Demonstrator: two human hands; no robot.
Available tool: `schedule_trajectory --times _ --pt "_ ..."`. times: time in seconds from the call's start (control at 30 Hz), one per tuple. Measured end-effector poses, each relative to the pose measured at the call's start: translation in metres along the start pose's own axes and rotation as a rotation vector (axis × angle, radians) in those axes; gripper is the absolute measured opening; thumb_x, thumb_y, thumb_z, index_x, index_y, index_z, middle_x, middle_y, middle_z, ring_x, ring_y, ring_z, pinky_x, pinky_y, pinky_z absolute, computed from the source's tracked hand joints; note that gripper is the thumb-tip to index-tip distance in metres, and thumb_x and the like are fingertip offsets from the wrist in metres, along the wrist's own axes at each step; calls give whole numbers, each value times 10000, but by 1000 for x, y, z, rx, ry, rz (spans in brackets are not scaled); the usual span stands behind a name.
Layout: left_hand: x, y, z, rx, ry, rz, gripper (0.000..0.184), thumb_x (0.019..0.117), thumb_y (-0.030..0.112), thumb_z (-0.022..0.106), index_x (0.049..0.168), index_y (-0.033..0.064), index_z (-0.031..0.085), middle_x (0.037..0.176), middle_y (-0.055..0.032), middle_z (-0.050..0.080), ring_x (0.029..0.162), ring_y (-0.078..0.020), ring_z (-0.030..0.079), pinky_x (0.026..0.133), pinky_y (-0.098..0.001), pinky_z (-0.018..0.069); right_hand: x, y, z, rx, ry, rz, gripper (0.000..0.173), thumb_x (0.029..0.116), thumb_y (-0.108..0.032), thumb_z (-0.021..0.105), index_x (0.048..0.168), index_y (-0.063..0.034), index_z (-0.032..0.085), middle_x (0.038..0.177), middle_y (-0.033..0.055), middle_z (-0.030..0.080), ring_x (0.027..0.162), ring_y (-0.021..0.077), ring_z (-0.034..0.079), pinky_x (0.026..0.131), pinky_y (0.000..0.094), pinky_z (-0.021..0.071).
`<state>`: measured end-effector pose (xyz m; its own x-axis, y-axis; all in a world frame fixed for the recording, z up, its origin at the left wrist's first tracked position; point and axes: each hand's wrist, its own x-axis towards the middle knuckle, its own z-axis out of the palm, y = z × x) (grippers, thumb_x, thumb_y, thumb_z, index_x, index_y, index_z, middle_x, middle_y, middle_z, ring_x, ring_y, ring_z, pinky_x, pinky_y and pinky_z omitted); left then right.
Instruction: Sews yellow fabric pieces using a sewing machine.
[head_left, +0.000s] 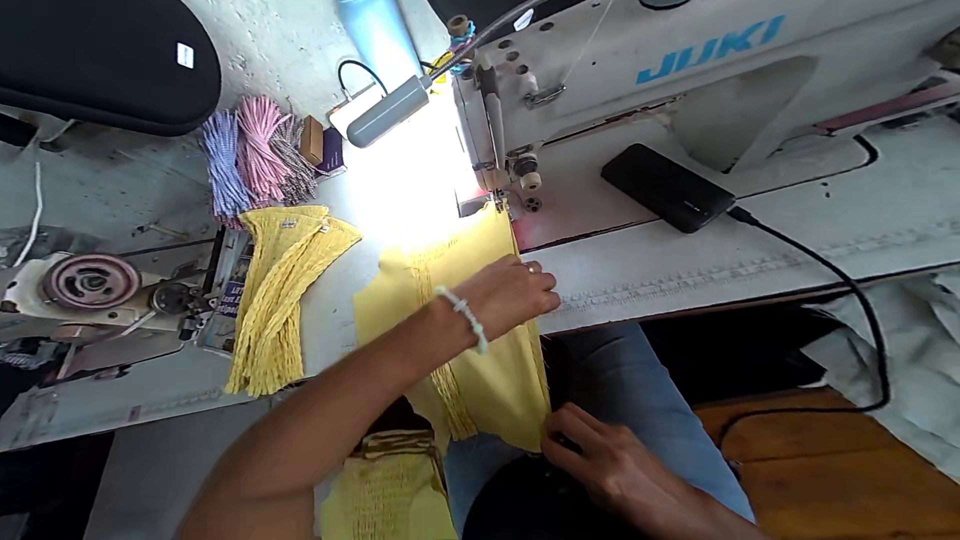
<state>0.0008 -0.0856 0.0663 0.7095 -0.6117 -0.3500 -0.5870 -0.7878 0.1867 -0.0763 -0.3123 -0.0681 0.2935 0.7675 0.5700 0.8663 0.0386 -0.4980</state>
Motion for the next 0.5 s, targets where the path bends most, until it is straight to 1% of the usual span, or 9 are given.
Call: schedule_trajectory --times 0.07,0.13,0.17,0.23,0.27,0.33,0.4,0.47,0.5 --pt "20 -10 -9 66 -266 41 139 898 33 736 1023 -22 715 1101 -185 677 1113 -363 623 961 -525 447 2 -2 -2 -1 1 -1 128 943 -64 579 884 -126 674 908 60 622 791 153 631 579 207 522" --pt "32 -15 -11 142 -383 64 142 871 60 774 978 -14 718 1082 -174 673 1098 -360 617 944 -528 449 3 -2 -3 -2 7 0 133 946 -66 577 876 -126 672 903 61 621 785 152 631 571 209 520" --pt "36 -15 -12 176 -416 74 118 880 54 762 965 -15 720 1079 -170 676 1095 -356 618 945 -524 447 4 -2 -3 -1 10 2 134 951 -68 575 876 -127 668 904 60 620 785 150 629 568 209 519" --pt "39 -13 -15 203 -473 86 69 925 -1 674 973 -34 712 1095 -174 681 1109 -355 613 943 -516 440 4 -2 -5 3 13 4 130 958 -79 578 880 -130 668 903 57 616 782 148 626 562 209 513" --pt "40 -12 -18 201 -499 87 82 942 -22 638 981 -43 707 1086 -178 682 1102 -358 615 934 -517 441 5 -1 -7 6 8 1 129 962 -79 575 884 -130 663 905 57 614 783 149 625 563 210 512" --pt "40 -8 -24 206 -550 76 113 964 -29 601 997 -34 708 1023 -176 693 1047 -356 640 898 -522 467 5 0 -8 17 -6 -14 131 964 -66 566 896 -125 661 913 63 613 788 156 625 564 216 512" --pt "40 -2 -30 225 -620 32 159 991 -34 550 1046 -18 698 998 -175 691 1033 -349 643 893 -511 470 8 0 -9 21 -27 -34 135 969 -63 562 896 -120 659 910 65 613 781 161 624 548 223 506" --pt "40 0 -29 263 -653 16 186 993 -45 534 1089 -5 688 1005 -172 691 1039 -345 641 902 -507 465 12 0 -9 25 -42 -59 143 970 -55 560 891 -113 664 901 64 616 778 165 624 550 226 509" --pt "41 -2 -27 280 -652 26 182 983 -38 558 1103 5 687 1009 -166 692 1046 -344 638 914 -509 456 13 -1 -8 28 -44 -67 146 970 -52 560 892 -109 669 898 63 618 775 166 623 551 228 509"
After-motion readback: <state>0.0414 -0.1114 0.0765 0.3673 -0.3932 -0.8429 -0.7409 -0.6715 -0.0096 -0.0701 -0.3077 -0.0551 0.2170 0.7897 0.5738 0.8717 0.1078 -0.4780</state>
